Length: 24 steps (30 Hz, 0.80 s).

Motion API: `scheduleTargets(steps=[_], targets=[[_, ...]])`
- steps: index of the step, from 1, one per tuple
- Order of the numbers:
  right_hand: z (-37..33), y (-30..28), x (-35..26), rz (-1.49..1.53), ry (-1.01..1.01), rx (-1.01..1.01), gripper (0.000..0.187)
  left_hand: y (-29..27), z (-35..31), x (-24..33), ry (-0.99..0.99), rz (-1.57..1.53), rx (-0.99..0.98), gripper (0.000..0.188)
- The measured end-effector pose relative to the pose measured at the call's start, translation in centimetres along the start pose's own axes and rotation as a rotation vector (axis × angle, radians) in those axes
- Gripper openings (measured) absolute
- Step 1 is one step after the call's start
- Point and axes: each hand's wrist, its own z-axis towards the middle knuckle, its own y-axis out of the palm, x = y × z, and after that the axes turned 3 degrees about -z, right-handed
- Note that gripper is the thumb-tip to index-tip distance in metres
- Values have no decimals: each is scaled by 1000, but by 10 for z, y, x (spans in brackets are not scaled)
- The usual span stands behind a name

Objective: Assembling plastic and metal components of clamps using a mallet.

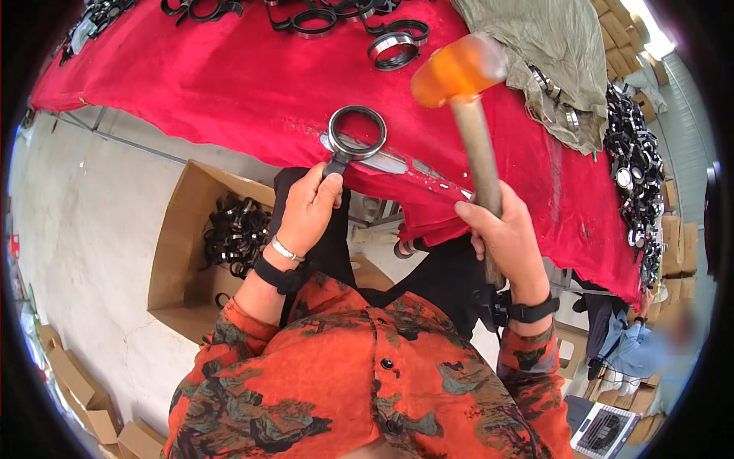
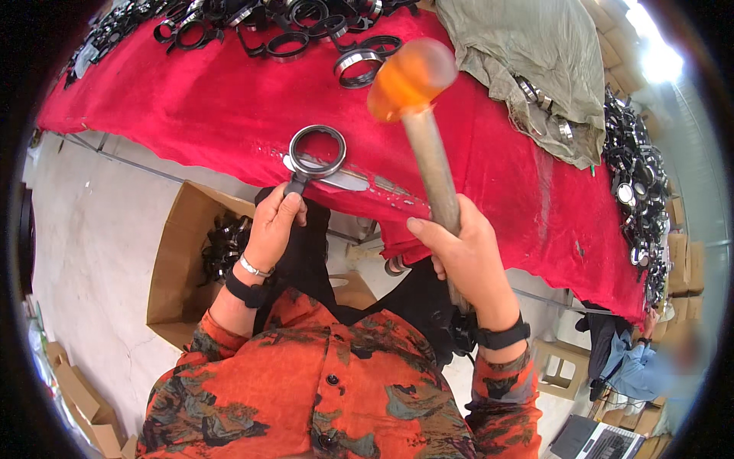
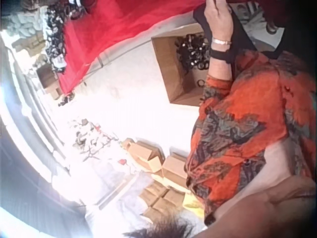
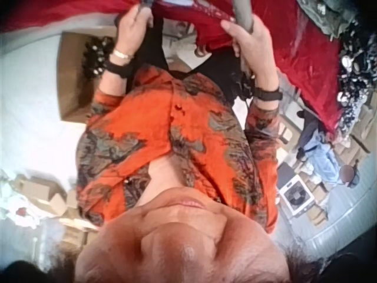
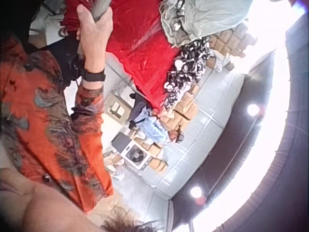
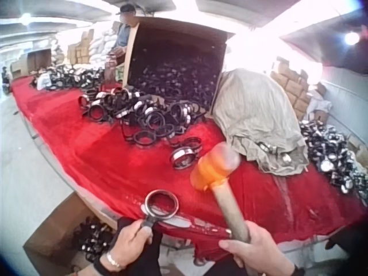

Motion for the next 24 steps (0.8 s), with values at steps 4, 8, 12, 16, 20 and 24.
scheduleTargets(steps=[4,8,12,16,20,24], targets=[[-13,25,16,95,-19,-20,27,2,-2,-3,13,-16,1,30],[-10,27,35,46,46,-114,37,-8,0,4,-52,-39,-9,27],[-21,9,39,80,27,-136,36,-74,-44,27,-117,99,53,22],[-23,10,63,213,34,-163,34,-137,-69,39,-94,727,275,20],[-23,17,72,308,31,-174,33,-106,-4,85,33,769,223,15],[-27,14,81,320,61,-184,38,4,97,106,537,656,-233,17]])
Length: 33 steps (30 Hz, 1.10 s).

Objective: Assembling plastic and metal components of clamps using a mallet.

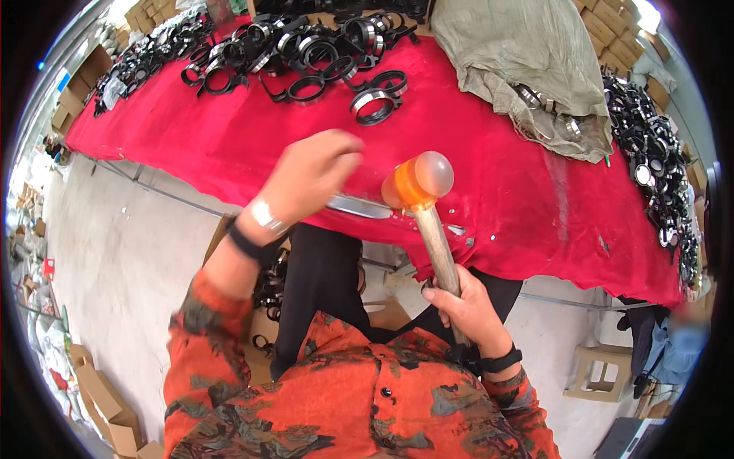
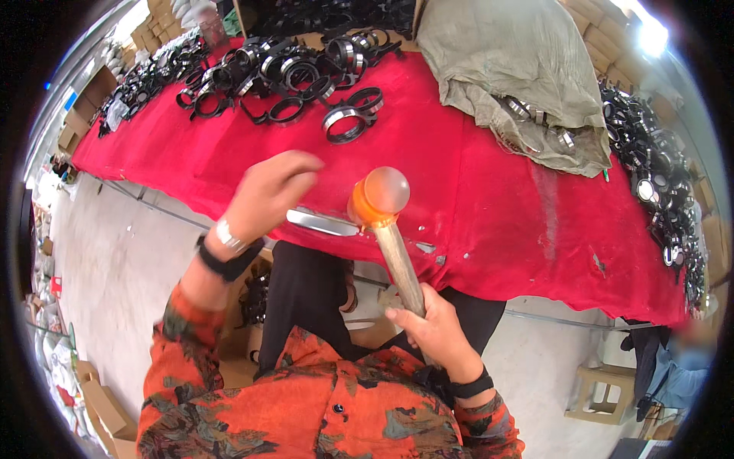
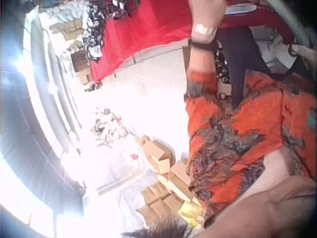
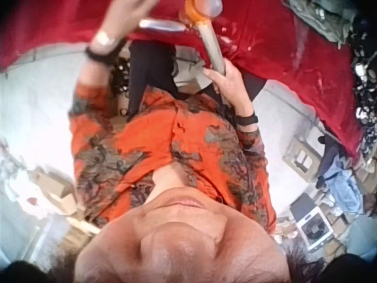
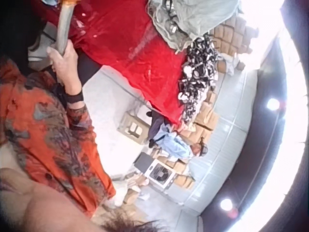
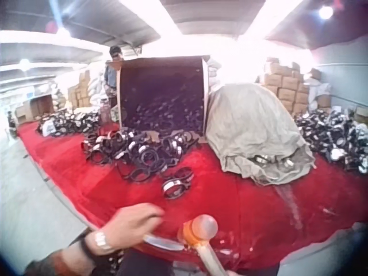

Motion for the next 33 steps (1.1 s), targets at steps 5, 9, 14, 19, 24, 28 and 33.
scheduleTargets(steps=[5,9,14,19,24,28,33], targets=[[-7,-1,6,23,-33,-21,38,80,108,-22,122,234,-288,39],[-6,-5,12,1,-21,-34,39,92,128,-45,-350,679,-373,44],[-5,-11,15,46,17,-68,38,45,124,-55,-118,1014,-251,21],[-3,-9,14,63,10,-83,37,-23,94,-65,106,801,-304,13],[-2,-5,13,101,4,-72,43,-50,54,-31,347,722,-462,15],[-3,1,8,57,-1,-57,45,-25,25,-17,595,721,-590,9],[-5,10,9,58,-30,-23,44,4,5,-5,490,288,-83,14]])
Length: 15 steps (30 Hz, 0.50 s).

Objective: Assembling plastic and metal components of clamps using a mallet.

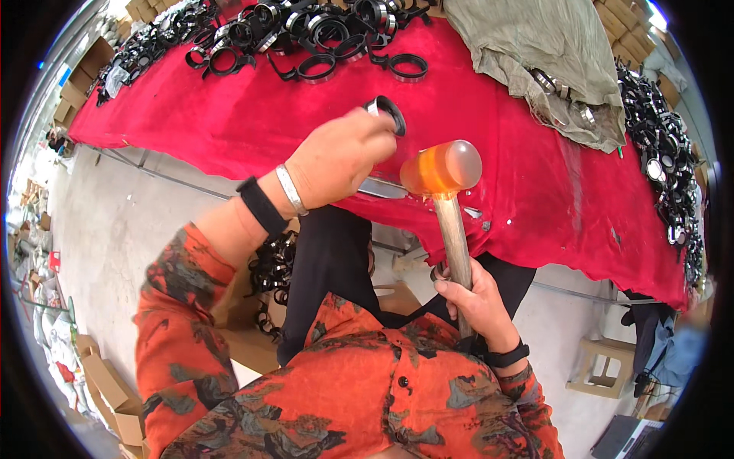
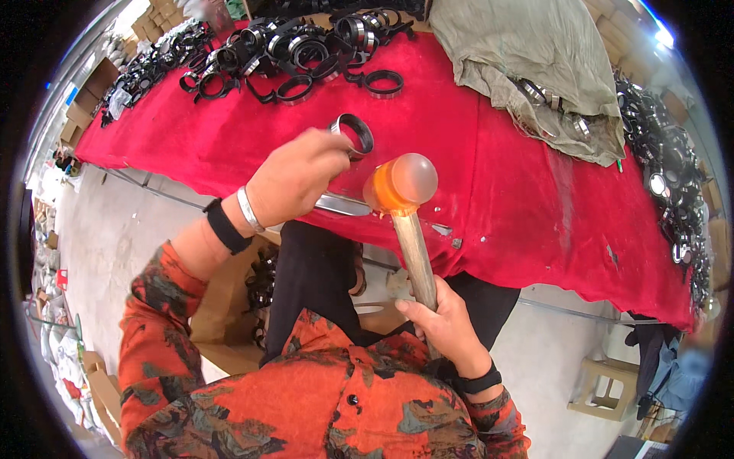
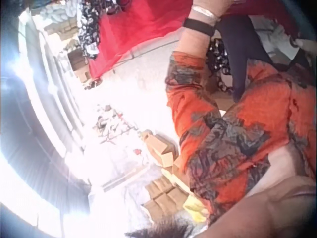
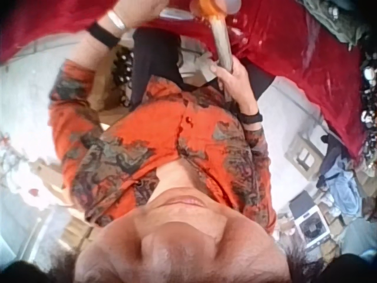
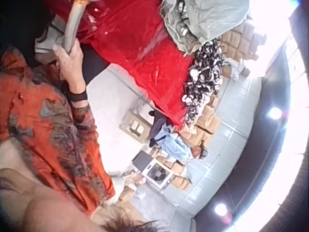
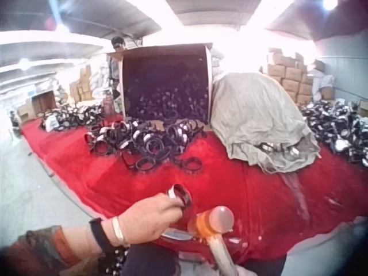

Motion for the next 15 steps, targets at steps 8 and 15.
scheduleTargets(steps=[8,15], targets=[[-5,6,-7,-37,-24,-5,36,30,-28,20,-733,-163,63,23],[-6,8,-9,-103,-21,62,31,28,-91,60,-1101,-918,311,21]])
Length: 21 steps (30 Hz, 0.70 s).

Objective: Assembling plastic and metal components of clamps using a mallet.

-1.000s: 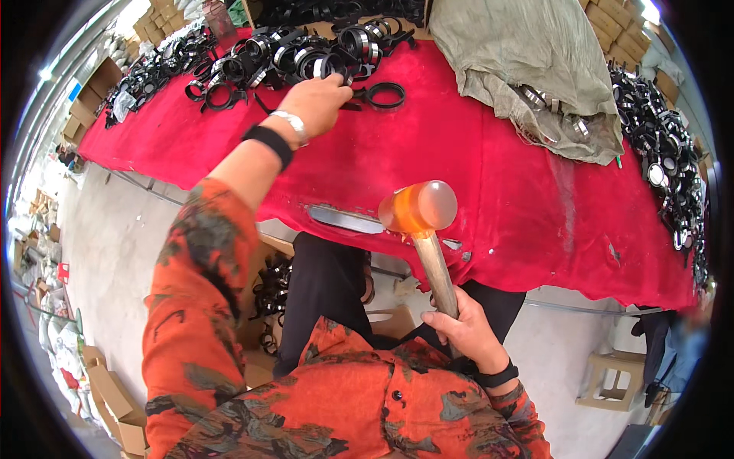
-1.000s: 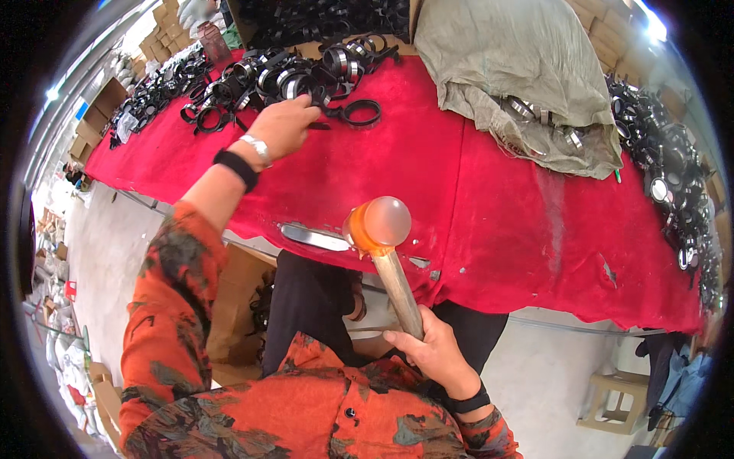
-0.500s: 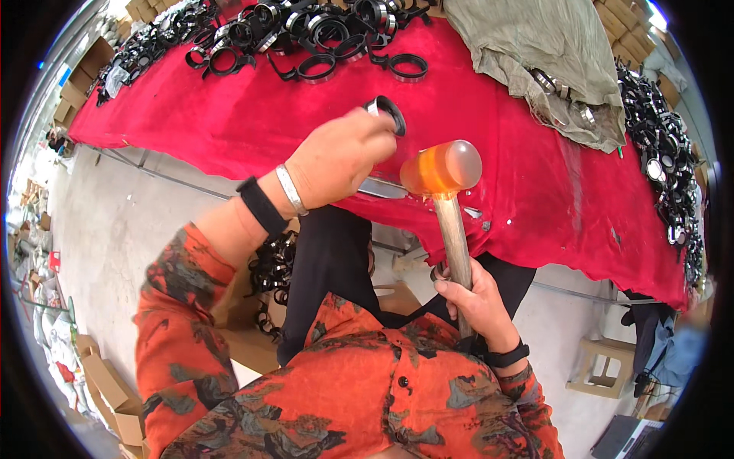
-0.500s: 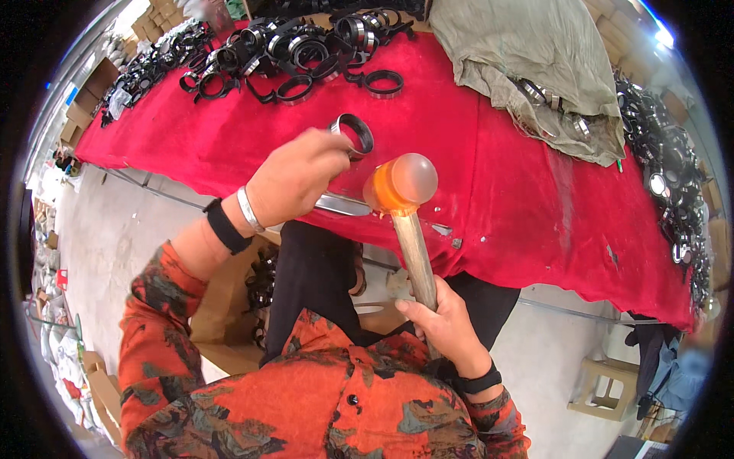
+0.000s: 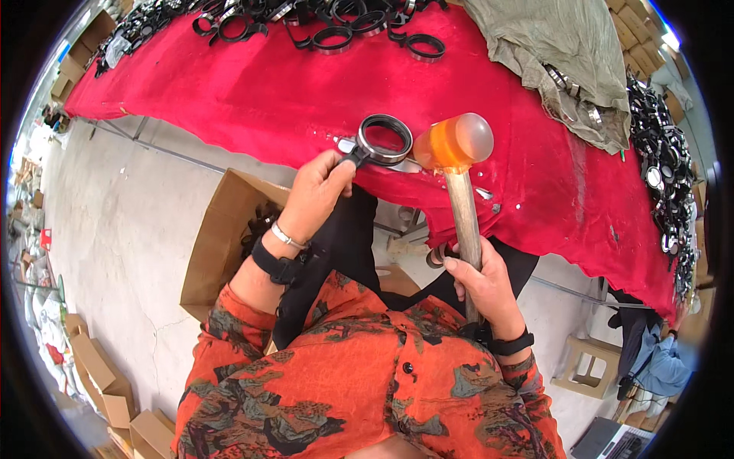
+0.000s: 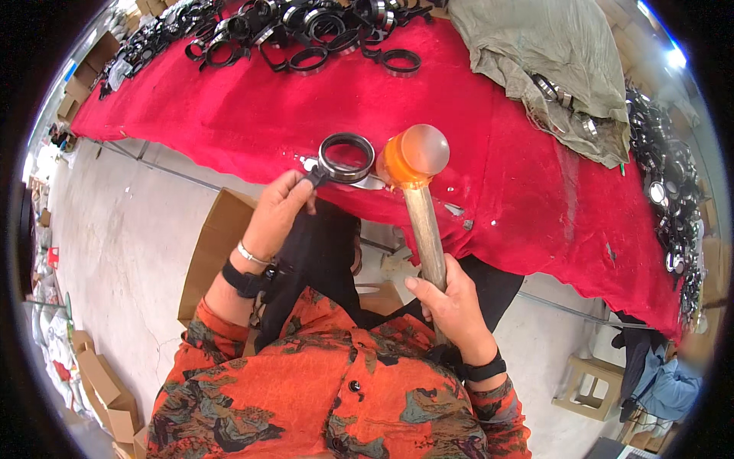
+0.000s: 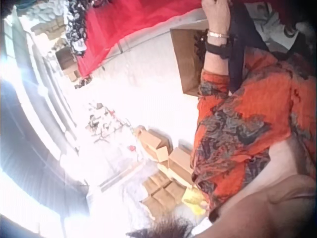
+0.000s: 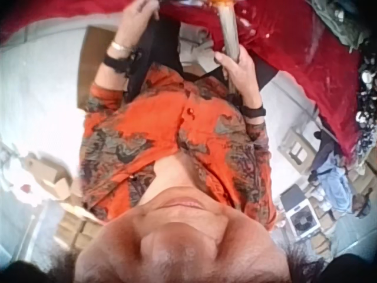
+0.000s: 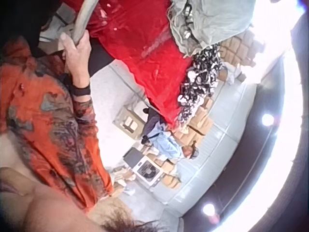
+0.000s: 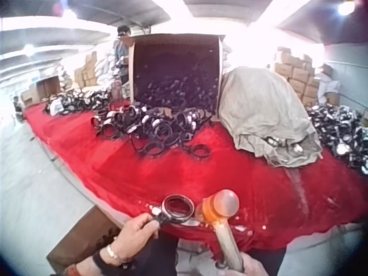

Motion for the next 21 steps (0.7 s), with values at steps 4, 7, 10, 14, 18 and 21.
scheduleTargets(steps=[4,7,10,14,18,21], targets=[[-2,2,-20,-57,-28,44,29,6,-7,-38,38,-213,-41,22],[-7,6,-45,-19,-165,90,27,16,-1,-42,111,-184,-1,24],[-12,10,-57,-65,-254,157,29,18,0,-44,89,-170,19,25],[-9,7,-29,-395,-150,116,31,20,5,-46,137,-216,29,26],[-10,13,-64,-208,-88,131,29,18,3,-45,125,-183,61,26],[-11,25,-85,-259,-168,119,29,18,1,-46,134,-173,82,26]])
